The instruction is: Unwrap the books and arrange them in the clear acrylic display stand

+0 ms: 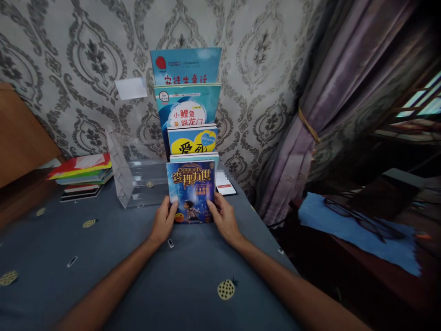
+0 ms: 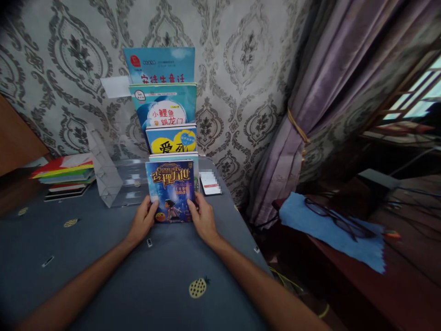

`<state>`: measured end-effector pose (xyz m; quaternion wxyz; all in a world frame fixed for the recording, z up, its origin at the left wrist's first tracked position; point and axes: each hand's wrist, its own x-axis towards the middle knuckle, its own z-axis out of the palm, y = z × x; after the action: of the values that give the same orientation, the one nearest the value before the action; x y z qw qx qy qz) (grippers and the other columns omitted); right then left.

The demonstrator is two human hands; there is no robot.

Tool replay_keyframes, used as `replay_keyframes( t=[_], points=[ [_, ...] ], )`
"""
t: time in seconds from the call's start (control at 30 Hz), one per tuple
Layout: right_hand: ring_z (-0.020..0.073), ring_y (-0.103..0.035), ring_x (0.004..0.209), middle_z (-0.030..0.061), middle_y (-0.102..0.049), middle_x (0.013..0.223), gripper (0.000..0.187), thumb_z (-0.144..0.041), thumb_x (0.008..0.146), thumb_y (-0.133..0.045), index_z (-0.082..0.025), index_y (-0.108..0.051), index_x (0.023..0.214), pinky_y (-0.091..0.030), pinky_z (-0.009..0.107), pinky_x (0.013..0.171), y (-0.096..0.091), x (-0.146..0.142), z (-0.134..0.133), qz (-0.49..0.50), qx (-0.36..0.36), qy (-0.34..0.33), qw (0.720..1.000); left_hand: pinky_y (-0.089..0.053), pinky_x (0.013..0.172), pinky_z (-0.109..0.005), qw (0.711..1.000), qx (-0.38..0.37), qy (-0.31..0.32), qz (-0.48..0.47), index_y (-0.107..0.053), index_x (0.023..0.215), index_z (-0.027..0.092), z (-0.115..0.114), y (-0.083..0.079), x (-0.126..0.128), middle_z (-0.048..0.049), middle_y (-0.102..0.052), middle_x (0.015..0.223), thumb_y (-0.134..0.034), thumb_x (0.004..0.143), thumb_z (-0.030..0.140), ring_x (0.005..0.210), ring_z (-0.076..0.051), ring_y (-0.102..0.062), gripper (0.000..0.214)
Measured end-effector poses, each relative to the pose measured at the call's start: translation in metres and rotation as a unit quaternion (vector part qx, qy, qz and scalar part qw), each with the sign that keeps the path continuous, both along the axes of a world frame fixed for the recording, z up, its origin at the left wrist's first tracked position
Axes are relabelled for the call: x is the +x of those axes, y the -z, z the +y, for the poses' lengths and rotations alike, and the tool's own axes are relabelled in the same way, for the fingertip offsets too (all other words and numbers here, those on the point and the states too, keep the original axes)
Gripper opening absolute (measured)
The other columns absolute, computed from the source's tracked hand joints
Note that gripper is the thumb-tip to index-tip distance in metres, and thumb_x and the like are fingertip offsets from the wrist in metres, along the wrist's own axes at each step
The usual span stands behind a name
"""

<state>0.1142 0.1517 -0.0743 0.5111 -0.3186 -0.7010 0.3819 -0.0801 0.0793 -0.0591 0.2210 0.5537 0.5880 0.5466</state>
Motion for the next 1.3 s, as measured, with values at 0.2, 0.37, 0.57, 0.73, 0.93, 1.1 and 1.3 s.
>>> replay_keyframes(
  t=[0.2,0.37,0.57,0.73,0.93,1.1,1.3],
  points=[
    [0.0256,-0.069,0.098,0.0101,-0.072,0.107,0.033,-0.046,0.096,-0.052,-0.02,-0.059,0.115,-0.056,0.043,0.09,0.0,-0.001,0.001,0.005,0.002,-0.005,1.0,-0.036,0.054,-0.023,1.0,0.007,0.003,-0.005,-0.05,0.086,0.021,0.001,0.003,-0.001,0.0034,-0.05,0.069,-0.048,0.094,0.051,0.061,-0.013,-0.046,0.031],
    [0.0247,-0.069,0.091,0.0087,-0.072,0.099,0.033,-0.046,0.095,-0.052,-0.019,-0.06,0.113,-0.057,0.04,0.082,-0.001,-0.002,0.005,-0.002,0.002,0.005,1.0,-0.036,0.053,-0.023,1.0,0.0,0.002,-0.002,-0.048,0.083,0.022,0.002,-0.001,0.0,0.0046,-0.047,0.065,-0.047,0.093,0.052,0.06,-0.013,-0.047,0.031],
    [0.025,-0.069,0.094,0.0087,-0.073,0.102,0.035,-0.047,0.095,-0.052,-0.019,-0.06,0.115,-0.056,0.04,0.084,-0.002,0.0,0.012,-0.003,0.009,0.001,1.0,-0.035,0.051,-0.023,1.0,-0.003,0.001,0.002,-0.051,0.085,0.022,0.004,-0.007,0.003,0.0051,-0.049,0.065,-0.048,0.091,0.054,0.057,-0.013,-0.047,0.033],
    [0.0248,-0.068,0.098,0.0097,-0.071,0.106,0.036,-0.048,0.096,-0.051,-0.019,-0.06,0.117,-0.055,0.039,0.086,-0.007,0.002,0.021,-0.002,0.022,0.001,1.0,-0.034,0.048,-0.022,1.0,0.018,0.002,0.01,-0.052,0.088,0.021,0.013,-0.011,0.002,0.0056,-0.05,0.066,-0.048,0.093,0.053,0.051,-0.01,-0.043,0.033],
    [0.0242,-0.066,0.09,0.0094,-0.069,0.099,0.034,-0.044,0.097,-0.047,-0.018,-0.058,0.115,-0.054,0.037,0.08,-0.017,0.001,0.033,-0.026,0.052,0.025,0.998,-0.035,0.045,-0.022,0.999,0.028,-0.004,0.019,-0.051,0.087,0.021,0.028,-0.018,0.002,0.007,-0.049,0.063,-0.049,0.093,0.051,0.043,-0.009,-0.045,0.031],
    [0.0253,-0.065,0.093,0.0092,-0.069,0.101,0.032,-0.044,0.096,-0.047,-0.02,-0.058,0.115,-0.055,0.038,0.079,-0.025,0.0,0.042,-0.046,0.061,0.041,0.996,-0.037,0.043,-0.022,0.999,0.04,-0.015,0.023,-0.05,0.084,0.022,0.032,-0.024,0.004,0.0069,-0.049,0.063,-0.049,0.093,0.051,0.042,-0.009,-0.046,0.031],
    [0.0249,-0.064,0.085,0.0089,-0.067,0.093,0.033,-0.044,0.096,-0.046,-0.019,-0.061,0.112,-0.055,0.037,0.073,-0.044,-0.001,0.047,-0.053,0.087,0.057,0.993,-0.039,0.044,-0.022,0.997,0.066,-0.023,0.039,-0.05,0.085,0.021,0.037,-0.035,0.002,0.0056,-0.05,0.064,-0.048,0.094,0.048,0.045,-0.01,-0.049,0.028]
  ],
)
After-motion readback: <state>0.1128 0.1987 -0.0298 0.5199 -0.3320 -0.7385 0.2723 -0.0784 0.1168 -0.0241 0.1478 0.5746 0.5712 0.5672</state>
